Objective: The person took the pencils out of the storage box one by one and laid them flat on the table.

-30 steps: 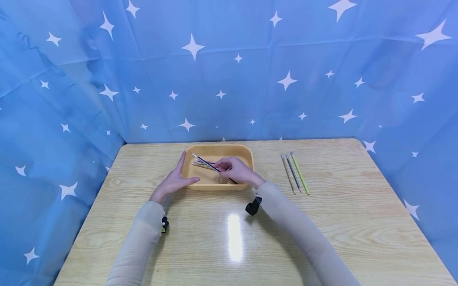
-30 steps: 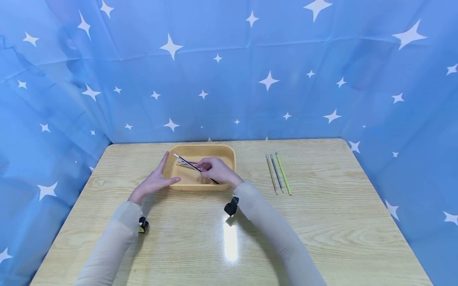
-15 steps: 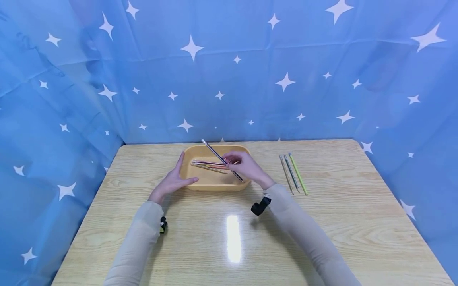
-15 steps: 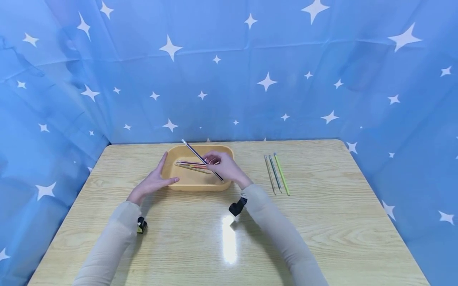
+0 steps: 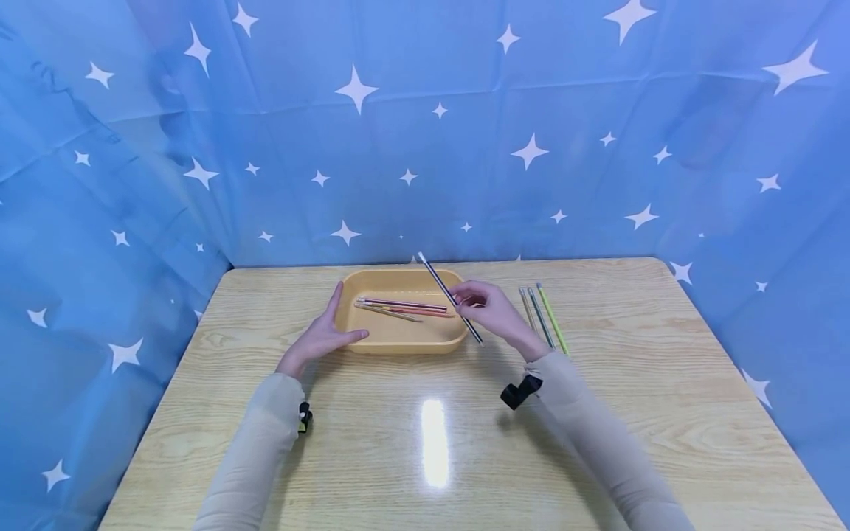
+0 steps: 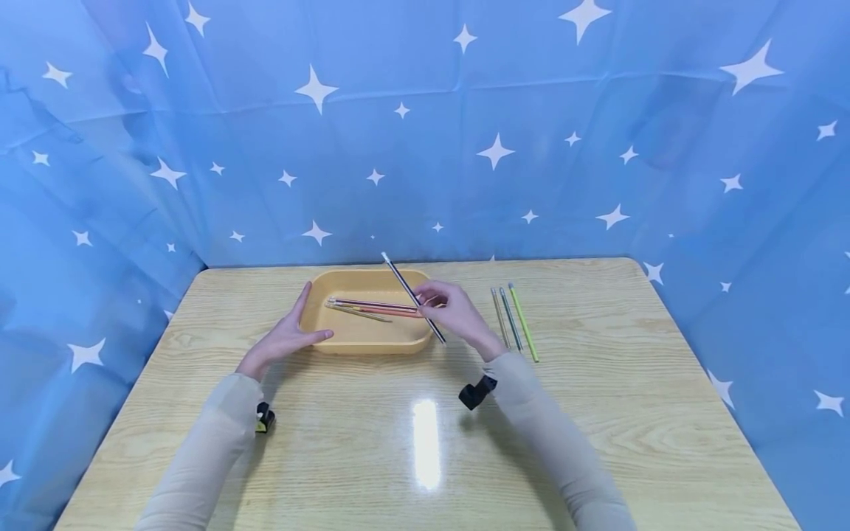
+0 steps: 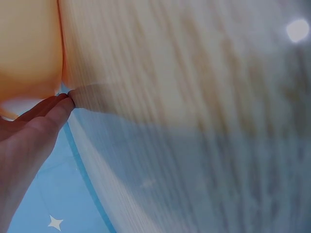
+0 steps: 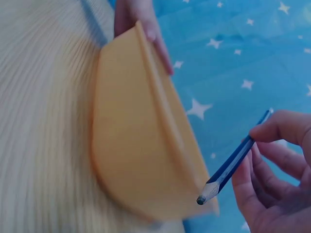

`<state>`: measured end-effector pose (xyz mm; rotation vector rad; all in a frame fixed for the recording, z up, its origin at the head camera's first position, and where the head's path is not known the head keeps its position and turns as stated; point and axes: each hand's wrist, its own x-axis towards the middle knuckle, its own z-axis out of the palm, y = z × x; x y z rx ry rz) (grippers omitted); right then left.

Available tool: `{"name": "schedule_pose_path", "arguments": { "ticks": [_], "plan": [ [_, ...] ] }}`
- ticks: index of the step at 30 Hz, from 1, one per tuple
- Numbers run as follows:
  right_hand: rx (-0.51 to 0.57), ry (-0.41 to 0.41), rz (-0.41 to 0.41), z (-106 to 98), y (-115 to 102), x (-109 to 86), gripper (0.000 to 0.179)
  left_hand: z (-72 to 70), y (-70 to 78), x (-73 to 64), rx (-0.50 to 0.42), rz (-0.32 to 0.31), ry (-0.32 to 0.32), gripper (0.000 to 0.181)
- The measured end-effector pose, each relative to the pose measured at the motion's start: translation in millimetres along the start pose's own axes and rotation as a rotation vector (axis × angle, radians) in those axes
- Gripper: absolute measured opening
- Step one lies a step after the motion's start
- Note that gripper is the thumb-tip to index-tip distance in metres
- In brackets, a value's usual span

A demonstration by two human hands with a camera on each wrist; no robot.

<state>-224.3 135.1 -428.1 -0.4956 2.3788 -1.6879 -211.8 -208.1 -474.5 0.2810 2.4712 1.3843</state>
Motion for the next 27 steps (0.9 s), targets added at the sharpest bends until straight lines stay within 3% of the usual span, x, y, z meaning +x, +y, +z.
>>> {"name": "schedule_pose_path", "arguments": {
  "ticks": [6,8,13,15,27],
  "plan": [
    [-0.079,0.002,0.052,-19,-17,-17.4,0.031,-3.9,26.2,-14.0,-0.036,-0.011,-0.013,0.107],
    [-0.099,0.007,0.052,-26,-19,-23.1,0.031,-2.3,17.2,-9.8,-0.032,-0.009,-0.004,0.109],
    [-0.161,0.034,0.06,-50,16,-26.4,0.032,0.3,-3.7,1.5,-0.015,0.007,0.018,0.112],
    [-0.189,0.042,0.071,-61,29,-29.6,0.033,0.5,-5.3,3.1,-0.012,0.002,0.02,0.113],
    [-0.309,0.1,0.126,-109,53,-59.5,0.033,1.4,-12.7,5.7,-0.014,0.009,0.026,0.112]
  ]
}}
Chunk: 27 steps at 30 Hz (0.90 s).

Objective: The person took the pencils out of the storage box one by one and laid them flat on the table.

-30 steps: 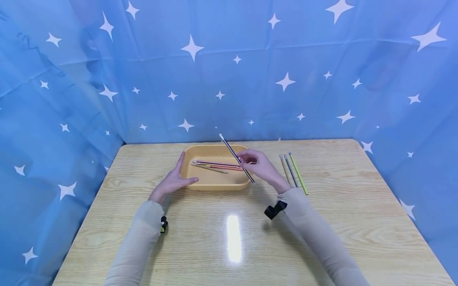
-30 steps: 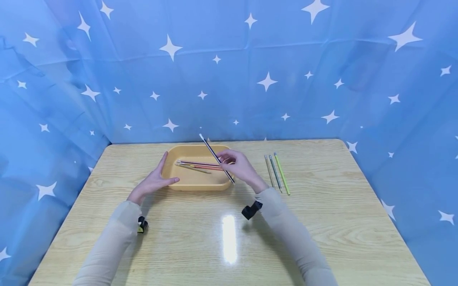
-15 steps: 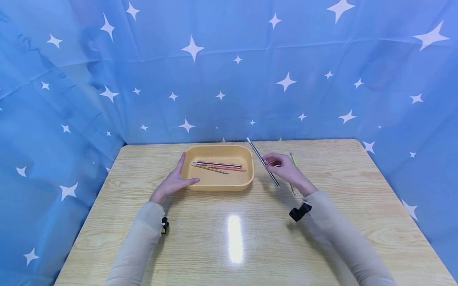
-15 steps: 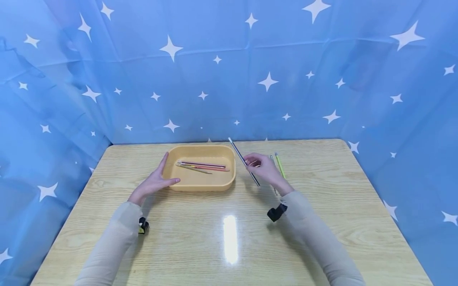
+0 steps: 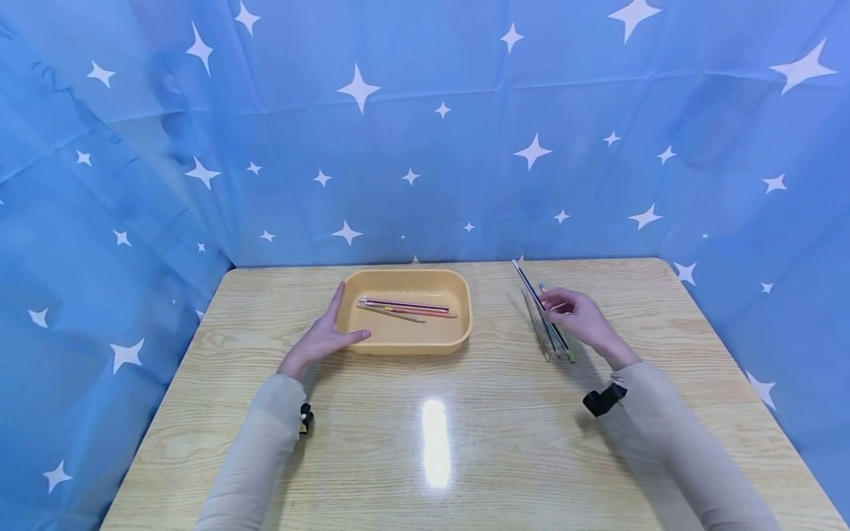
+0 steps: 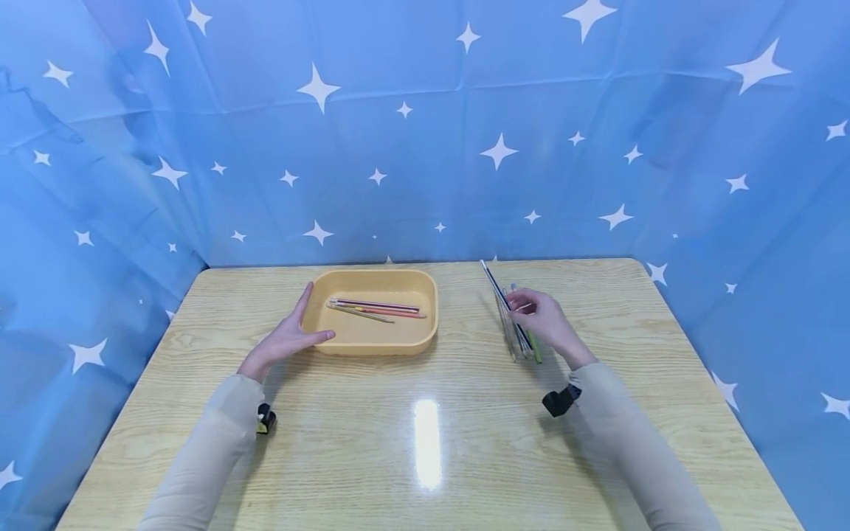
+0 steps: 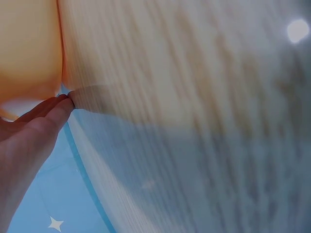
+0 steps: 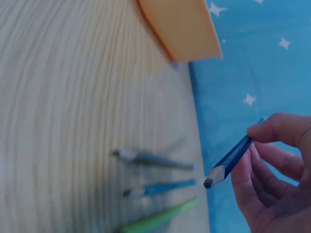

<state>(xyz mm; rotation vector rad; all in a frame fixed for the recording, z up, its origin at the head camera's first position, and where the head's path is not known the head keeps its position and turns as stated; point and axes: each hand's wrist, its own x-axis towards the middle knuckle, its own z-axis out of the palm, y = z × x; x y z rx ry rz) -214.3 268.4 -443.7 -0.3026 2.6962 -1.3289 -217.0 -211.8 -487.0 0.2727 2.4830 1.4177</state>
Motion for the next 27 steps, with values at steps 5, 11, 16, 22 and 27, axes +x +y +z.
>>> {"name": "schedule_pose_path", "arguments": {
  "ticks": [5,11,16,22,27],
  "plan": [
    [-0.066,0.028,0.003,-7,16,-6.0,0.031,0.5,0.8,-0.3,-0.001,-0.008,-0.003,0.113],
    [-0.142,0.077,0.013,-11,37,-9.7,0.028,0.9,-0.2,0.7,-0.009,-0.009,-0.008,0.112],
    [-0.152,0.085,0.048,-15,50,-12.3,0.031,-0.7,16.1,-6.5,-0.021,-0.013,-0.024,0.109],
    [-0.153,0.073,0.084,-16,61,-11.6,0.031,-3.9,42.9,-19.9,-0.011,-0.022,-0.04,0.105],
    [-0.181,0.081,0.084,-12,67,-8.5,0.032,-3.3,33.2,-14.6,-0.01,-0.02,-0.032,0.106]
  ]
}}
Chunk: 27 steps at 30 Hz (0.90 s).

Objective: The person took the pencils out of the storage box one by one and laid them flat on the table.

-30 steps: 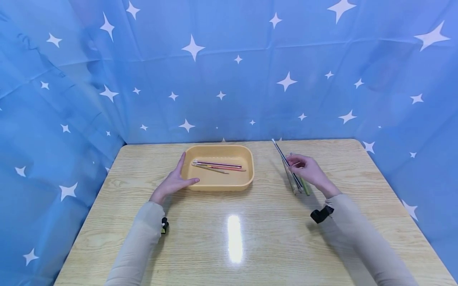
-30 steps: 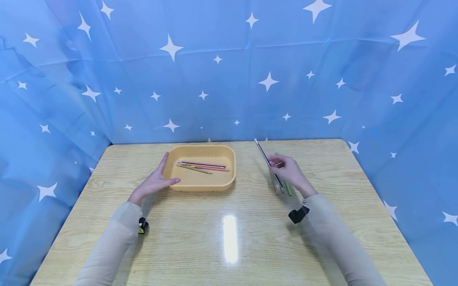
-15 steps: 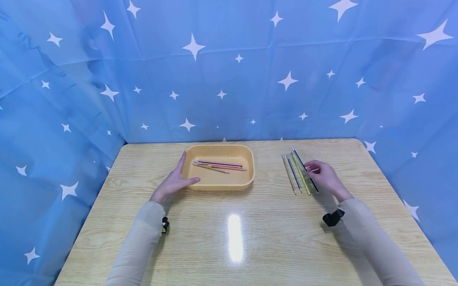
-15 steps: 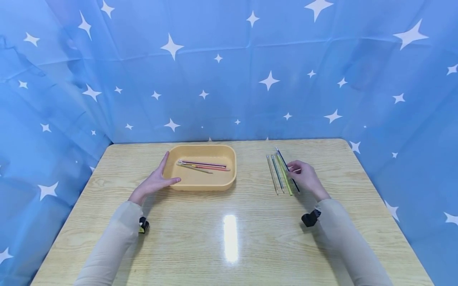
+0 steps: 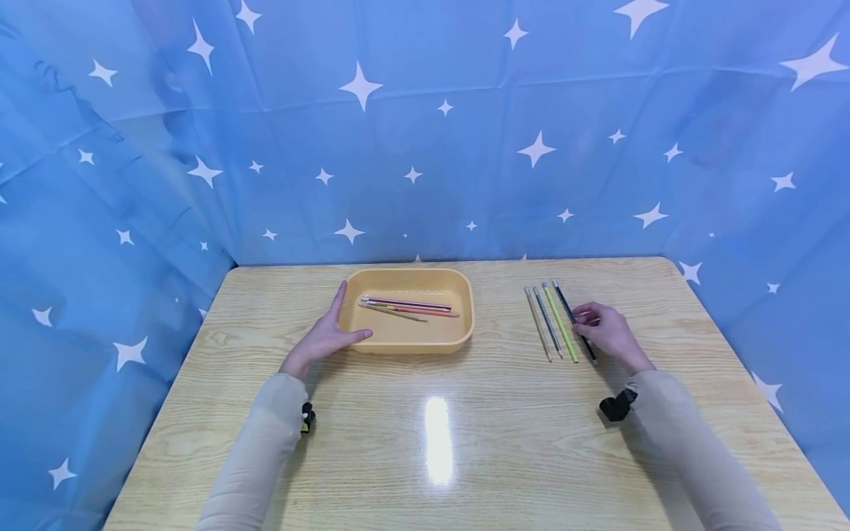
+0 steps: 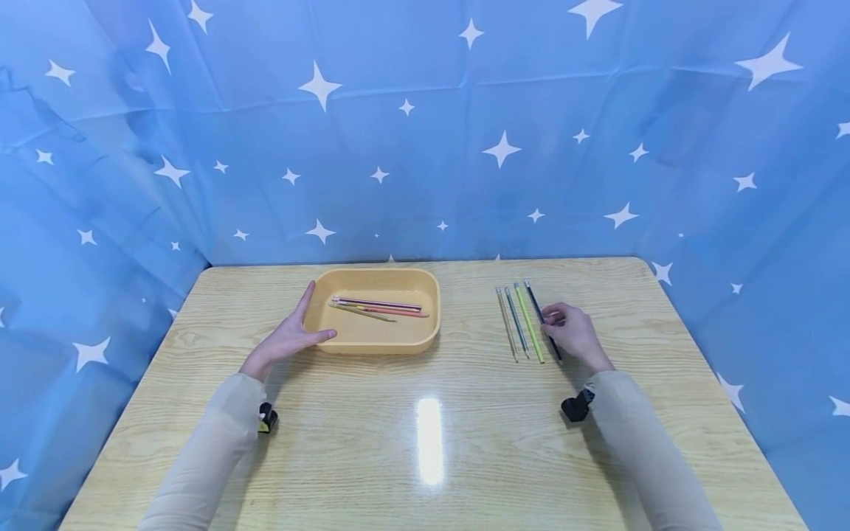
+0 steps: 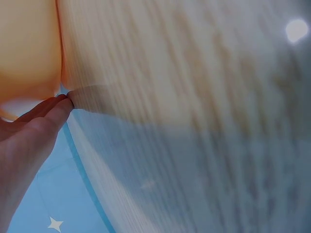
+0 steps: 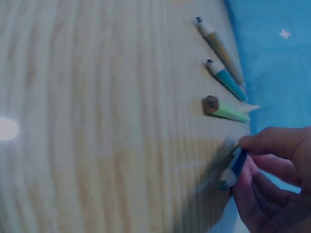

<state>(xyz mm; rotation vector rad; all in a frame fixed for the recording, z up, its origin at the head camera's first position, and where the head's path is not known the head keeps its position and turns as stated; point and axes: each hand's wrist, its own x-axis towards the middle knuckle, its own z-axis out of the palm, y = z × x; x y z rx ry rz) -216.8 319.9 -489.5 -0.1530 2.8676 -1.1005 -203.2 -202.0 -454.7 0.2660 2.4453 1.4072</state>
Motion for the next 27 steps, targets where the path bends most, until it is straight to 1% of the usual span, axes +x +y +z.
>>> {"name": "schedule_pose_path", "arguments": {
  "ticks": [5,7,14,18,21,23,25,27],
  "plan": [
    [-0.032,0.016,-0.019,4,1,1.8,0.03,2.5,-24.8,12.6,0.003,-0.002,0.014,0.111],
    [-0.034,0.019,-0.019,5,1,1.9,0.029,2.8,-28.1,14.0,0.007,-0.006,0.018,0.112],
    [-0.04,0.028,0.003,7,-1,2.3,0.029,2.9,-29.8,14.5,0.011,-0.002,0.034,0.114],
    [-0.044,0.037,0.011,8,-4,2.7,0.029,3.1,-29.6,14.3,-0.001,0.003,0.029,0.112],
    [-0.049,0.045,0.011,8,-6,2.1,0.028,2.3,-12.0,5.4,-0.003,0.002,0.016,0.109],
    [-0.047,0.044,0.009,7,-6,1.0,0.028,2.5,-10.8,5.3,0.001,-0.004,0.012,0.109],
    [-0.04,0.041,0.008,6,-6,-0.5,0.028,2.4,-11.5,5.5,0.007,-0.005,0.012,0.11],
    [-0.029,0.041,0.009,5,-7,-2.1,0.029,2.9,-22.8,11.2,0.015,-0.006,0.018,0.112]
  ]
}}
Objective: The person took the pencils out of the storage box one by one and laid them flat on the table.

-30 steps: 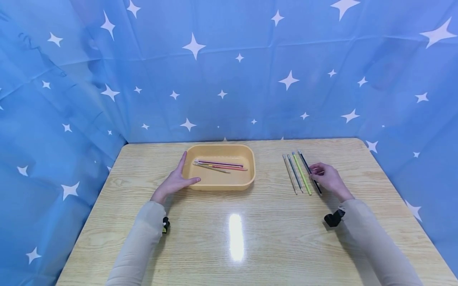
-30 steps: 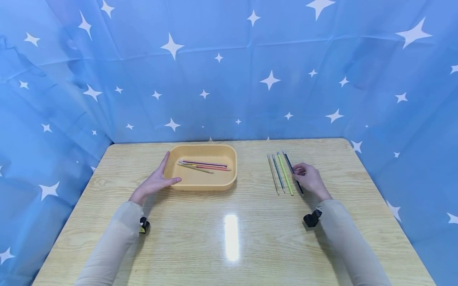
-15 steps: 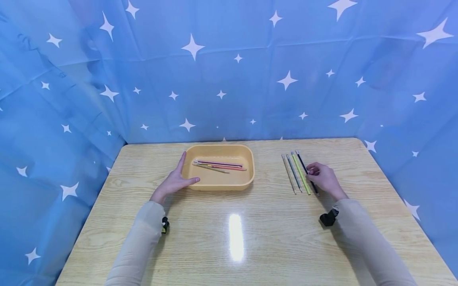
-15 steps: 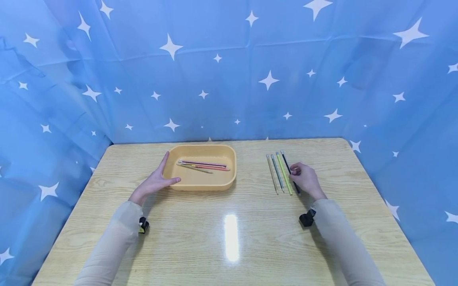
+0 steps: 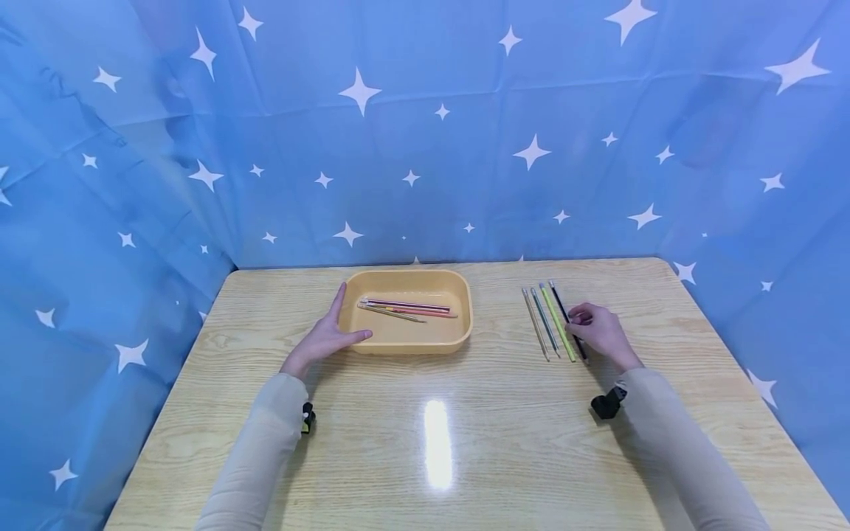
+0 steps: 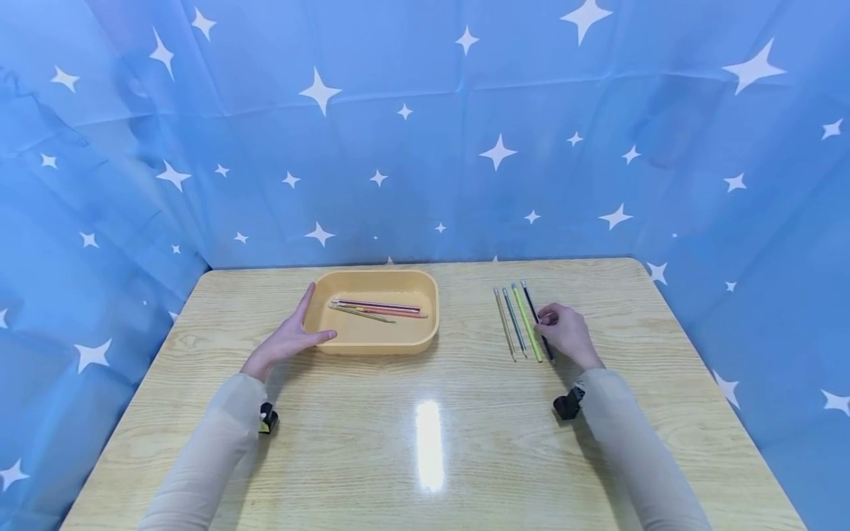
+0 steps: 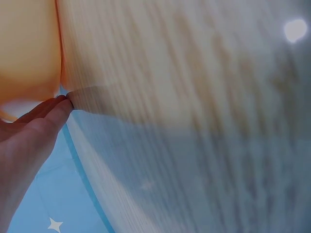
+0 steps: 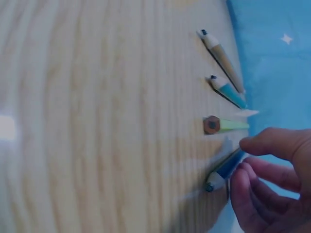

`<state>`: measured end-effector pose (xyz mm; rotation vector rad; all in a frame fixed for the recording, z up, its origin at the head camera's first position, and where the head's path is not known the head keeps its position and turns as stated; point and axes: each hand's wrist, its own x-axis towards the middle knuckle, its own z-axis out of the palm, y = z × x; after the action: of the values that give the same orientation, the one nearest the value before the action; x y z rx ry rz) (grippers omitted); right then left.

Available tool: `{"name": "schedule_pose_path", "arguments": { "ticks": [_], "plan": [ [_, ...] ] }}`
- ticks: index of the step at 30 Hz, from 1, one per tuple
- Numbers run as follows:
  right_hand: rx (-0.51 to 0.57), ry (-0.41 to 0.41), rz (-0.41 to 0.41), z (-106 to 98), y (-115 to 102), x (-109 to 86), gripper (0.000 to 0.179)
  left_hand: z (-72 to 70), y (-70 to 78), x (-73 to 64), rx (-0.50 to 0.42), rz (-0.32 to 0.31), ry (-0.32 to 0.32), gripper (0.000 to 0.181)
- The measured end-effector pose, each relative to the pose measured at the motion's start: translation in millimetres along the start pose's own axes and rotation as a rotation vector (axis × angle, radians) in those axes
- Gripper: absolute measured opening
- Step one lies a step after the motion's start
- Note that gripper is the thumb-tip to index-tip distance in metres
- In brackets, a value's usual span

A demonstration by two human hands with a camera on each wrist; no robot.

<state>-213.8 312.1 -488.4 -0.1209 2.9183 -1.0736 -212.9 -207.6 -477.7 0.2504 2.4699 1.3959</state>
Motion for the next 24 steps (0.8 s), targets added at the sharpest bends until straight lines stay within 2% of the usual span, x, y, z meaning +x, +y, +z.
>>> {"name": "schedule_pose_path", "arguments": {
  "ticks": [1,6,11,17,24],
  "plan": [
    [0.007,-0.002,0.004,-1,0,-1.2,0.03,0.8,-6.1,3.0,0.003,-0.001,0.003,0.113],
    [0.041,0.025,0.007,-3,-9,-5.1,0.031,0.6,-6.2,2.8,0.016,-0.001,0.004,0.115],
    [0.082,0.071,-0.039,2,-31,-2.0,0.031,0.7,-5.0,6.2,0.012,0.009,0.01,0.116],
    [0.178,0.075,-0.124,25,-69,9.5,0.029,3.9,-5.7,7.7,0.003,0.002,-0.001,0.117],
    [0.27,0.066,-0.227,58,-126,23.6,0.024,0.1,-6.9,3.4,0.008,0.005,0.005,0.116]
  ]
}}
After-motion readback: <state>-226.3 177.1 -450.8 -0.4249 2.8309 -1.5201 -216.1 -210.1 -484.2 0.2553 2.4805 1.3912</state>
